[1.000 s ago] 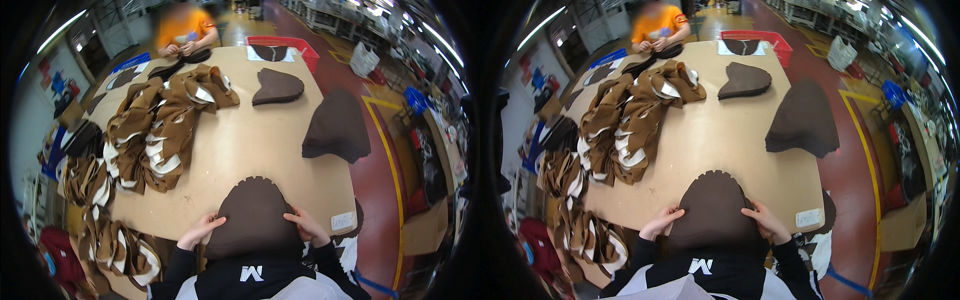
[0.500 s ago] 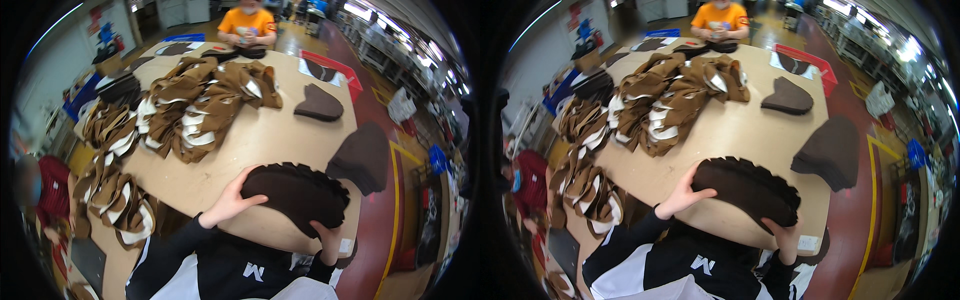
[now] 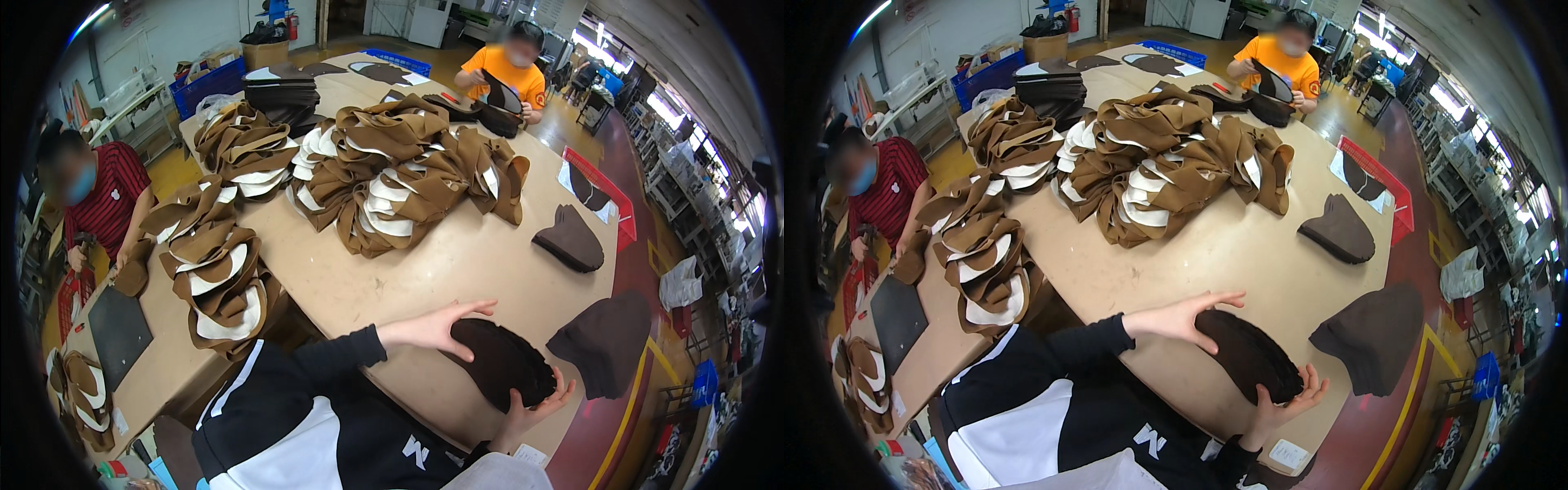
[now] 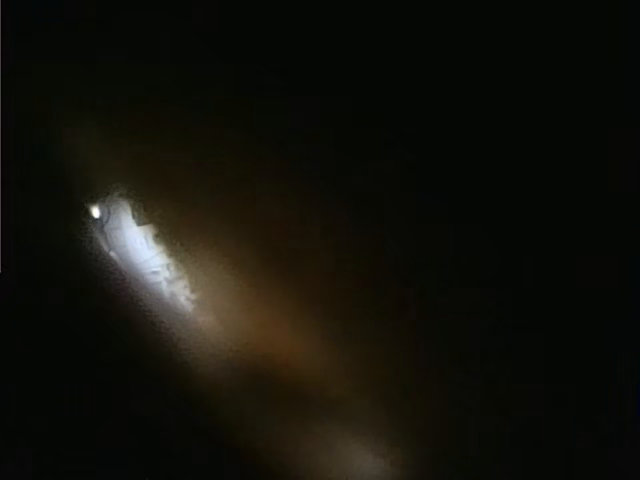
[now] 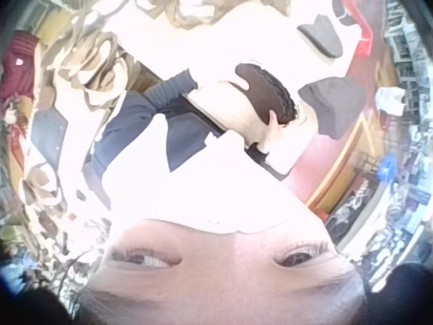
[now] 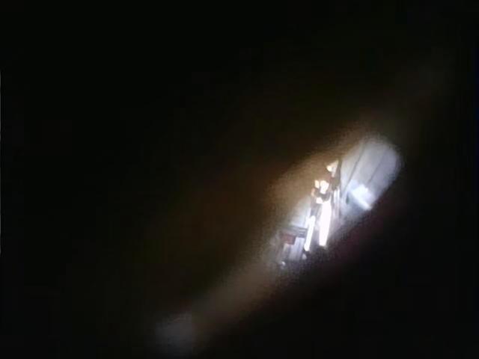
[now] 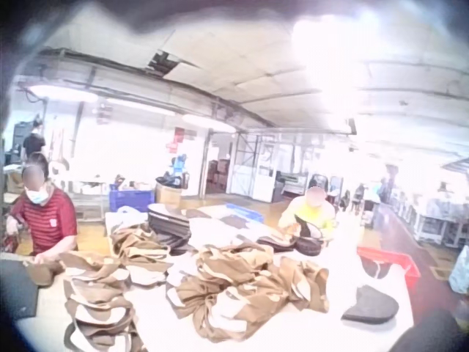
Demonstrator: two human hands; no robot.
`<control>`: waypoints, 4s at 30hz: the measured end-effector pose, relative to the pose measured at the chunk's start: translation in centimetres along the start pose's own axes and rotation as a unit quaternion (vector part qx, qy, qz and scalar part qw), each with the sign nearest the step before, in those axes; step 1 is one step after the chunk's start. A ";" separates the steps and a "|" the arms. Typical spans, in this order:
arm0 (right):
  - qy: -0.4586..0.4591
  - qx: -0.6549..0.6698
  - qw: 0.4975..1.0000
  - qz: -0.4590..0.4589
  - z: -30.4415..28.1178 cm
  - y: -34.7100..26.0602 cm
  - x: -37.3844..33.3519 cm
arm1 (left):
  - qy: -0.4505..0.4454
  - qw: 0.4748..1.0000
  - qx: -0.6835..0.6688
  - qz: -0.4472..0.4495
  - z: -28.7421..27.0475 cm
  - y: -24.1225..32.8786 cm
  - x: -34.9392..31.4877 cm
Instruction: The person repeatedly picks up brown fabric pieces from a table, folds them in half, and stacks them. The person handles the fabric by hand, smoothing and aligning edges before stacking the folded pieces into a growing pile.
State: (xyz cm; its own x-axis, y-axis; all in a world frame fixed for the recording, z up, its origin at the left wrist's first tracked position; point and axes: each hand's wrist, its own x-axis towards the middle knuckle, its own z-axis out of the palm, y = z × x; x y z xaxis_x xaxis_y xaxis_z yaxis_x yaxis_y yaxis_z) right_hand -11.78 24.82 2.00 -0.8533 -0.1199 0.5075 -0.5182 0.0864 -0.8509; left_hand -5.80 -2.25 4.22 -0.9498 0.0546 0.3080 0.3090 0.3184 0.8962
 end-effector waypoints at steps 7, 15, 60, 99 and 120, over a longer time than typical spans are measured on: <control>0.029 -0.093 0.995 0.030 0.3 0.0 -0.3 | -0.006 0.985 -0.171 0.007 1.0 0.0 1.5; -0.051 -0.136 0.987 0.067 -3.2 0.1 -2.1 | 0.011 0.991 -0.124 0.040 1.5 2.4 -0.5; -0.034 -0.048 0.998 -0.006 0.9 -2.5 1.4 | 0.069 0.992 -0.107 -0.007 1.8 1.3 2.4; -0.018 -0.018 0.996 0.084 2.6 1.5 -2.8 | 0.089 0.989 -0.094 -0.074 0.1 -2.8 -1.3; -0.097 -0.074 0.988 0.096 1.1 3.2 -4.6 | 0.153 0.970 -0.169 -0.087 1.9 -4.6 -3.7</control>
State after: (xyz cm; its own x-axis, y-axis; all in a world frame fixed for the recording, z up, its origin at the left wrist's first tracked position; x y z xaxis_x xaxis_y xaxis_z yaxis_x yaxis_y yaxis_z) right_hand -9.44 24.57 -3.15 -0.9169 -0.2727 0.2915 -0.3634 0.2682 -0.8922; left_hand -3.75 -2.14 -1.61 -0.9458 -0.2721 0.1774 0.1933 -0.0326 0.9806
